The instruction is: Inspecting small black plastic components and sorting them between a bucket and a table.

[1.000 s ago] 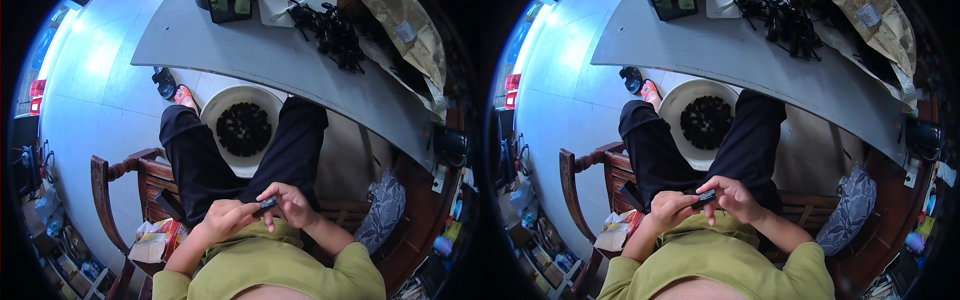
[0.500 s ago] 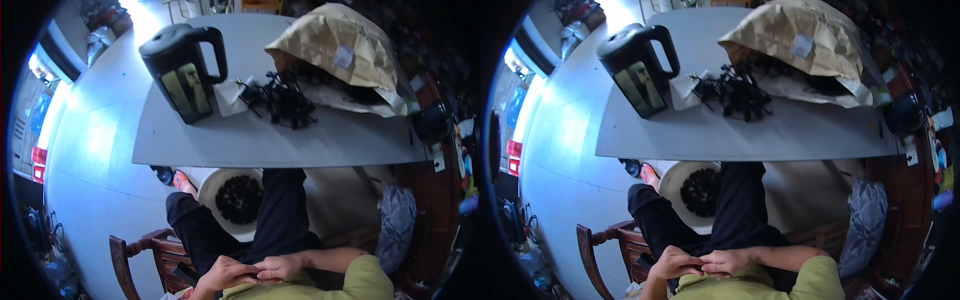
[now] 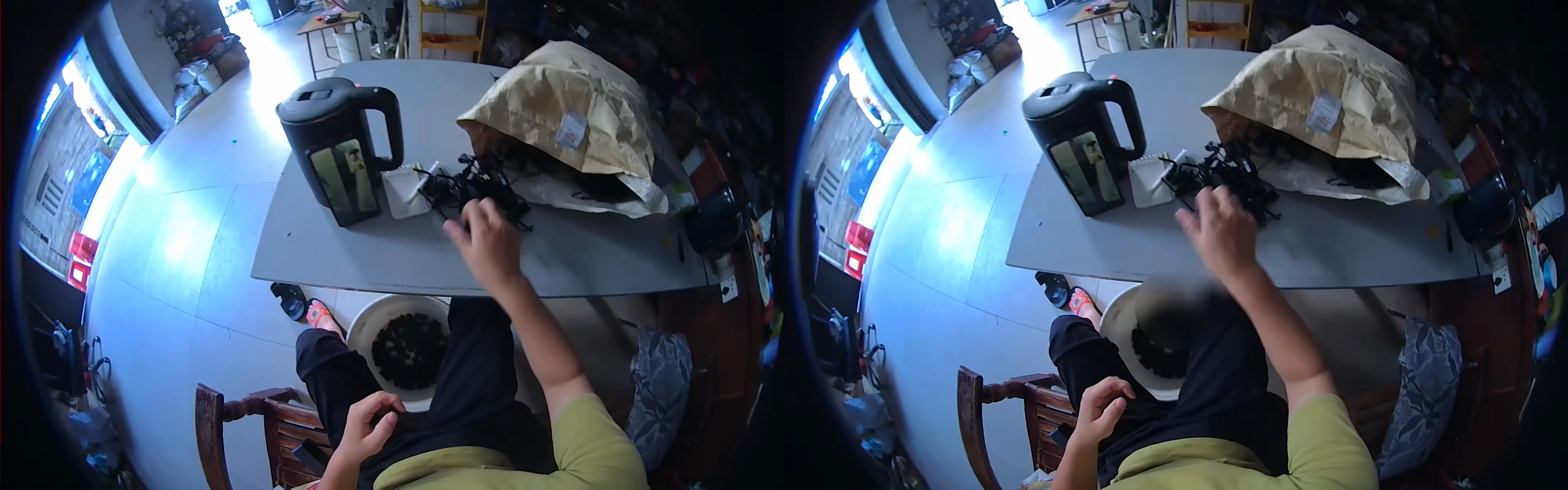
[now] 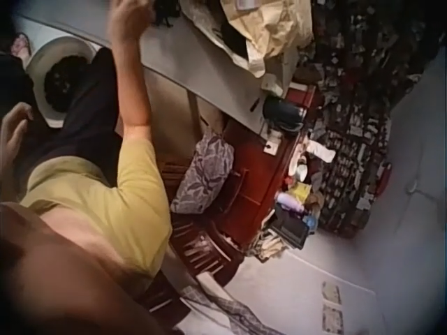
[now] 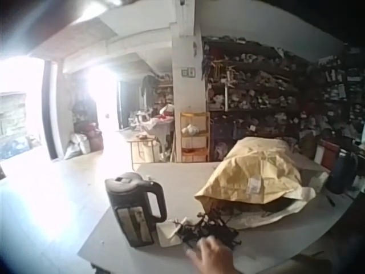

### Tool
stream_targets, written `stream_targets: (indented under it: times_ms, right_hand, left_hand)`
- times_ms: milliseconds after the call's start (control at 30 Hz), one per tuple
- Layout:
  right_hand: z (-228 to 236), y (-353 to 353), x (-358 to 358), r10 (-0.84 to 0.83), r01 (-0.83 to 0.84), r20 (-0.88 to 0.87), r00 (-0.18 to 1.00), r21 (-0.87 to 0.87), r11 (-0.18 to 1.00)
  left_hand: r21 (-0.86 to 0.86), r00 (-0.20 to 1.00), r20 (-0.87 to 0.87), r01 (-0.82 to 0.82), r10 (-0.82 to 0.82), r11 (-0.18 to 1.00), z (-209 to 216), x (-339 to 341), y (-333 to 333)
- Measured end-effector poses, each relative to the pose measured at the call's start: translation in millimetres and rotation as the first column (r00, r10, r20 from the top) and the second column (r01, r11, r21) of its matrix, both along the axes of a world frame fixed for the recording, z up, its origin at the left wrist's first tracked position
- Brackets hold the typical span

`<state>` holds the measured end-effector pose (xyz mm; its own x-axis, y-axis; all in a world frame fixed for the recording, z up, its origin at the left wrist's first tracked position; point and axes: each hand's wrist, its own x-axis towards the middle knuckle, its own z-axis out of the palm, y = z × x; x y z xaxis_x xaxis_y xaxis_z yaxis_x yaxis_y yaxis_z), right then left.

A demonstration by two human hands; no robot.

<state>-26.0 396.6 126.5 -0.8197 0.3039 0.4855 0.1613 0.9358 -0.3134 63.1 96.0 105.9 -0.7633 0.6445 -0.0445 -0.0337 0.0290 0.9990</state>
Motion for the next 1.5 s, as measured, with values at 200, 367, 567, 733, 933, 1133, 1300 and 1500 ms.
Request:
stream_targets:
  times_ms: [200,367,567,733,933,1133,1300,1500]
  right_hand:
    - [-23.3,44.3,-43.5,-0.161,0.149,0.207,0.965,0.069,0.986]
    - [-1.7,73.4,-42.8,-0.069,0.095,0.086,0.994,-0.348,0.933]
    - [23.9,72.9,-40.8,-0.116,-0.230,-0.253,0.960,-0.956,0.182]
    - [11.5,9.1,4.9,0.020,-0.335,-0.387,0.922,-0.771,0.541]
    - [-18.5,-111.9,75.1,0.464,-0.439,-0.142,0.875,-0.637,0.633]
    - [-14.3,-107.5,95.8,0.646,-0.582,-0.228,0.729,-0.702,0.409]
    - [-40.0,-113.1,112.4,0.746,-0.182,-0.118,0.655,-0.983,0.004]
    - [-43.2,-129.2,123.3,0.473,-0.220,-0.122,0.872,-0.963,0.157]
  left_hand:
    - [-0.047,0.995,0.055,-0.079,0.081,0.996,-15.4,4.8,-10.4]
    - [-0.011,0.988,0.138,-0.063,0.064,0.998,-11.7,-5.5,2.6]
    - [-0.064,0.997,-0.040,-0.070,0.068,0.995,-2.6,-14.3,6.7]
    - [-0.024,0.981,-0.086,-0.178,0.175,0.984,-5.3,-17.0,26.3]
    - [-0.005,0.915,-0.227,-0.344,0.334,0.939,9.4,-16.3,30.4]
    - [0.078,0.929,-0.235,-0.276,0.286,0.958,8.1,-21.4,13.0]
    - [0.117,0.940,-0.315,-0.101,0.134,0.988,3.2,-9.9,15.4]
    - [0.142,0.989,-0.082,-0.108,0.121,0.984,-0.4,3.1,21.8]
